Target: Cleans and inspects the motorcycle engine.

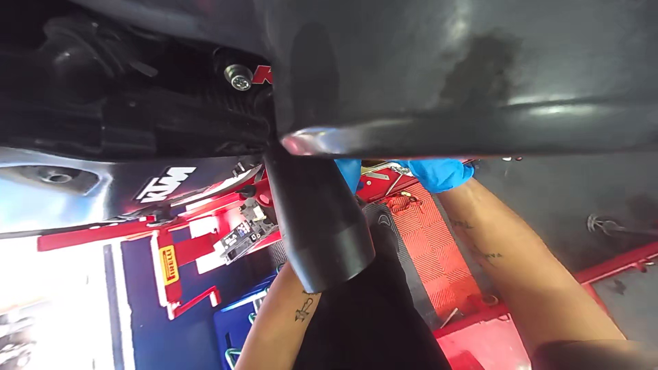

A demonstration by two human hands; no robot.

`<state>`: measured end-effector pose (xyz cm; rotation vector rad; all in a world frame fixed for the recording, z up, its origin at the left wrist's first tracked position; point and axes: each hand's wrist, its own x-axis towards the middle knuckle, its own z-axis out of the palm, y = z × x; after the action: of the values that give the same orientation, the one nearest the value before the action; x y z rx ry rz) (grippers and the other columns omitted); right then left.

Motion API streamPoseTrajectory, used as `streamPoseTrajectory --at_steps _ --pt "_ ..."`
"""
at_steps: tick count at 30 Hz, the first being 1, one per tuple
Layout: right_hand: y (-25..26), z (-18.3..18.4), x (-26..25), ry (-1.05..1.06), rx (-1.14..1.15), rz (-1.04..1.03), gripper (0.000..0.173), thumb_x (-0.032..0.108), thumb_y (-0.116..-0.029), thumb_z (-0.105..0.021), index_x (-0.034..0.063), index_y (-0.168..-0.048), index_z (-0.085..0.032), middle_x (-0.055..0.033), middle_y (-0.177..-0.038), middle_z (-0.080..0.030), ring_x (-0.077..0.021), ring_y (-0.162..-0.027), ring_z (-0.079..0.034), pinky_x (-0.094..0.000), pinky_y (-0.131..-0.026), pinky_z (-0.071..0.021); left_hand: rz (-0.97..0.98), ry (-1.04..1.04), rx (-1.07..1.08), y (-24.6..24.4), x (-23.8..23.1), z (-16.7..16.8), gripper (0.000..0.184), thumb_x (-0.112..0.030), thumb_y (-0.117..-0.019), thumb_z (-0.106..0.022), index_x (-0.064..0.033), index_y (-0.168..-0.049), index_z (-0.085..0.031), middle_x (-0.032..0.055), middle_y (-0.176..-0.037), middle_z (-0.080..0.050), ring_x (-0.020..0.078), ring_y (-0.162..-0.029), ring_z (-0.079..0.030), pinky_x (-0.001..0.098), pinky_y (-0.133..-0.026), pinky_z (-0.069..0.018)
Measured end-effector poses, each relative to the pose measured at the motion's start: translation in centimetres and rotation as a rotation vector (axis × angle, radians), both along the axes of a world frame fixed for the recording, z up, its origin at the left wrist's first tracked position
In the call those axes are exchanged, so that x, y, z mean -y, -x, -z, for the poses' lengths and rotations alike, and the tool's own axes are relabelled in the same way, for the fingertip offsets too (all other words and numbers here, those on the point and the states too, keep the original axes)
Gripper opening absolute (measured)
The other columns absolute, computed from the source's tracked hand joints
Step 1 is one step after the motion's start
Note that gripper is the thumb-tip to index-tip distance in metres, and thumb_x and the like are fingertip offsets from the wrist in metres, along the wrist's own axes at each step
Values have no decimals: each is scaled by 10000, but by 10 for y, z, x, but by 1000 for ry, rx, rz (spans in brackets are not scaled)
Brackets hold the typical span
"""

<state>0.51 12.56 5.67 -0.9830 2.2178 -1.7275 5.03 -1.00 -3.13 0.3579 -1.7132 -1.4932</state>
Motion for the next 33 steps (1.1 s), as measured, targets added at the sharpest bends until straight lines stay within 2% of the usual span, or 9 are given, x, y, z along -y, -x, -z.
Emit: streamPoseTrajectory --at_steps 4,7,11,14,19,23,26,30,33 --pt "-4 6 9 157 238 -42 171 -13 -869 -723 33 -1032 -698 31 -921 -690 35 -887 -635 -148 -796 -531 5 30 -8 -1 4 6 171 108 -764 -693 35 -915 -661 -25 -831 -711 6 -838 -694 228 -770 -596" --pt "-7 6 20 216 172 -32 133 3 -886 -705 48 -1011 -697 35 -915 -684 29 -882 -637 -150 -796 -532 12 36 -5 -1 5 6 160 100 -778 -691 56 -930 -665 -6 -844 -712 12 -845 -693 233 -787 -594" --pt "-3 11 42 -145 -251 184 188 179 -879 -744 36 -1000 -736 -93 -911 -703 -124 -871 -662 -291 -783 -520 20 26 5 0 6 5 179 99 -779 -683 54 -951 -658 6 -856 -709 25 -858 -691 242 -789 -593" --pt "-3 16 46 -296 -270 221 248 247 -905 -727 37 -1036 -742 -149 -963 -720 -242 -934 -687 -437 -822 -523 -2 47 5 2 6 3 164 98 -769 -697 62 -927 -672 13 -845 -717 16 -851 -693 228 -791 -590" --pt "-3 22 46 -351 -177 206 239 225 -924 -720 20 -1045 -742 -191 -993 -720 -313 -965 -687 -512 -837 -513 5 59 2 3 10 5 119 97 -760 -698 40 -862 -683 7 -789 -714 20 -780 -693 235 -732 -597" --pt "-3 20 45 -256 75 200 238 174 -905 -752 1 -1066 -728 -171 -1008 -712 -250 -978 -668 -451 -884 -508 -56 55 84 2 12 -10 268 87 -775 -716 94 -1031 -637 57 -888 -717 62 -832 -703 278 -806 -601" --pt "-8 22 50 -63 122 228 204 106 -856 -774 -6 -1016 -716 -109 -890 -696 -146 -829 -655 -338 -779 -538 -65 101 90 3 19 -9 237 85 -825 -684 142 -1048 -629 110 -921 -717 95 -874 -709 290 -853 -594" --pt "-19 30 54 48 221 192 502 229 -965 -686 -12 -1382 -545 -185 -1039 -710 -248 -956 -694 -438 -875 -552 -64 227 77 2 31 -4 81 58 -835 -672 98 -899 -702 118 -862 -723 105 -843 -710 263 -826 -587" --pt "-23 63 72 198 196 263 638 440 -959 -666 17 -1418 -532 -150 -1066 -731 -228 -976 -711 -455 -874 -561 37 152 149 -2 37 -12 167 52 -945 -543 121 -1035 -666 135 -1034 -726 155 -983 -720 322 -931 -592"
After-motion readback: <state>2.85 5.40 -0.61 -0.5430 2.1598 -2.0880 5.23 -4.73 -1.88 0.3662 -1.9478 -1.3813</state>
